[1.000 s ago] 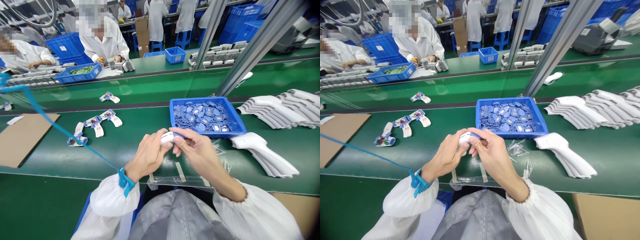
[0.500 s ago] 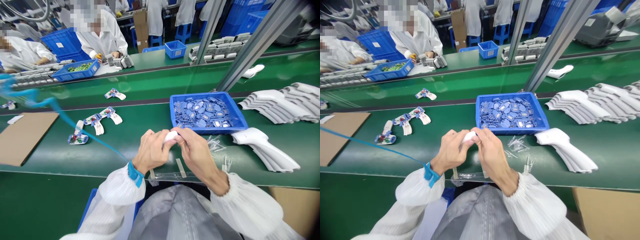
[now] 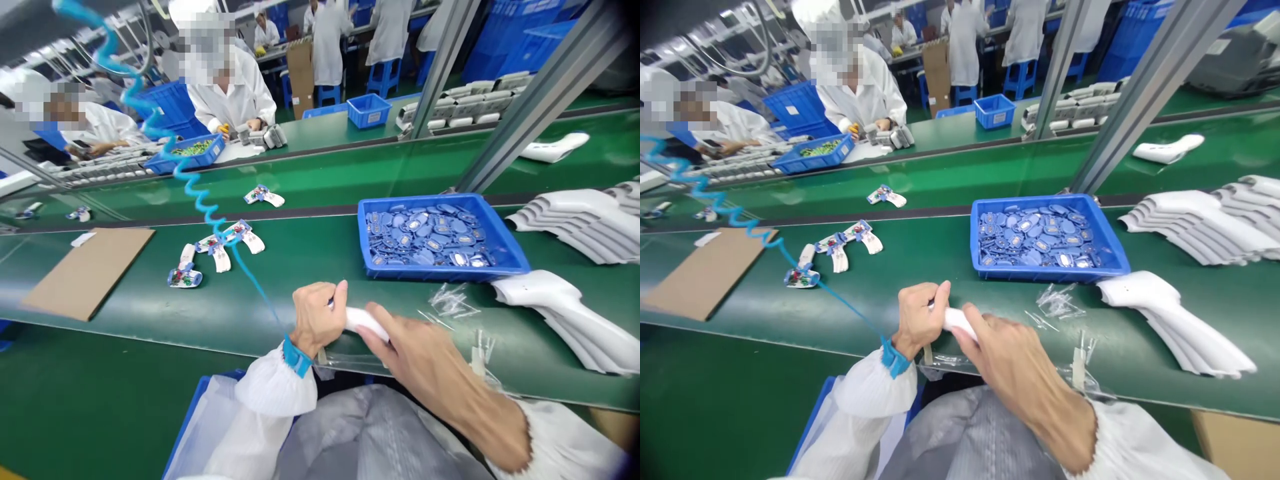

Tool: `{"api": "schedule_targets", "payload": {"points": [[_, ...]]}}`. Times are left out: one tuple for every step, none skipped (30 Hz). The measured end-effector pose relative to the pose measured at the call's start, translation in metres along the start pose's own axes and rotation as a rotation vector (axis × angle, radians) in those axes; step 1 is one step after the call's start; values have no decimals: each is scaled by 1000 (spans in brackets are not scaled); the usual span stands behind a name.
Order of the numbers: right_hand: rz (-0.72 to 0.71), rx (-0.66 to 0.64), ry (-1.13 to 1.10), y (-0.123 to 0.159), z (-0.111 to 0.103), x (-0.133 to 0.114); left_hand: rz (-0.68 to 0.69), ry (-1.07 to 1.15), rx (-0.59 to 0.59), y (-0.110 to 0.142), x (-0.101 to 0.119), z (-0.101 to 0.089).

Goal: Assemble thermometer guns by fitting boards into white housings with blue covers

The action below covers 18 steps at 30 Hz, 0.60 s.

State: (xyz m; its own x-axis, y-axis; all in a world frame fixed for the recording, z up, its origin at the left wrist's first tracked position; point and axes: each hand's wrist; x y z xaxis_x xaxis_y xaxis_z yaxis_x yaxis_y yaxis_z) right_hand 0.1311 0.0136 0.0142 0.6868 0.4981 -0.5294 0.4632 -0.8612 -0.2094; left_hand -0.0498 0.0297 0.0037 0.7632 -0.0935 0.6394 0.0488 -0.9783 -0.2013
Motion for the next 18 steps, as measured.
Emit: {"api": "schedule_targets", "payload": {"points": [[75,-22,-100,-1,2,0,-6,18,-30,2,-1,-7],[187,-41,-229,-2,5,0,-9,41,-40,6,-2,-13],[332,-70,-383,-4,8,2,-5,71,-26,11,-3,-18],[498,-111,-550,-6,12,4,4,114,22,16,-5,-20],[671,-174,-708,-8,17,6,3,164,97,21,-7,-21],[821,-266,-843,-9,22,7,-22,209,186,24,-9,-19],[922,-372,-936,-11,27,8,-78,239,273,25,-12,-16],[951,-461,-977,-12,31,8,-154,252,343,23,-15,-12],[903,-502,-956,-12,34,6,-230,251,394,18,-18,-7],[788,-489,-882,-13,36,3,-294,241,417,12,-21,-3],[628,-438,-771,-13,37,0,-340,225,413,3,-24,1],[461,-364,-638,-14,37,-4,-369,207,395,-6,-27,4],[320,-283,-494,-14,38,-8,-385,179,368,-14,-28,6],[219,-222,-361,-14,38,-12,-395,143,338,-22,-29,7],[158,-178,-251,-15,39,-15,-403,107,313,-28,-29,8],[127,-142,-173,-16,41,-16,-401,71,289,-32,-30,7],[116,-114,-124,-17,42,-16,-376,34,250,-34,-30,6],[115,-103,-109,-19,42,-15,-335,3,195,-34,-30,3]]}}
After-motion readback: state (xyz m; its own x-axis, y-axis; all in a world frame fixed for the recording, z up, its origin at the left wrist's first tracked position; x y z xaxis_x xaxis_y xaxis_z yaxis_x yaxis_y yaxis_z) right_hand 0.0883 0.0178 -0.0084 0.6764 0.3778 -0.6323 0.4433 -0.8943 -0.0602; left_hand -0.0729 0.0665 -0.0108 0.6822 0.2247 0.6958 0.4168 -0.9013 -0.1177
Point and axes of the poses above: each hand's wrist, its own y-axis away from the middle knuckle, its own z-axis out of the palm, x = y × z, and after that the axes turned 1 degree about y, right-handed
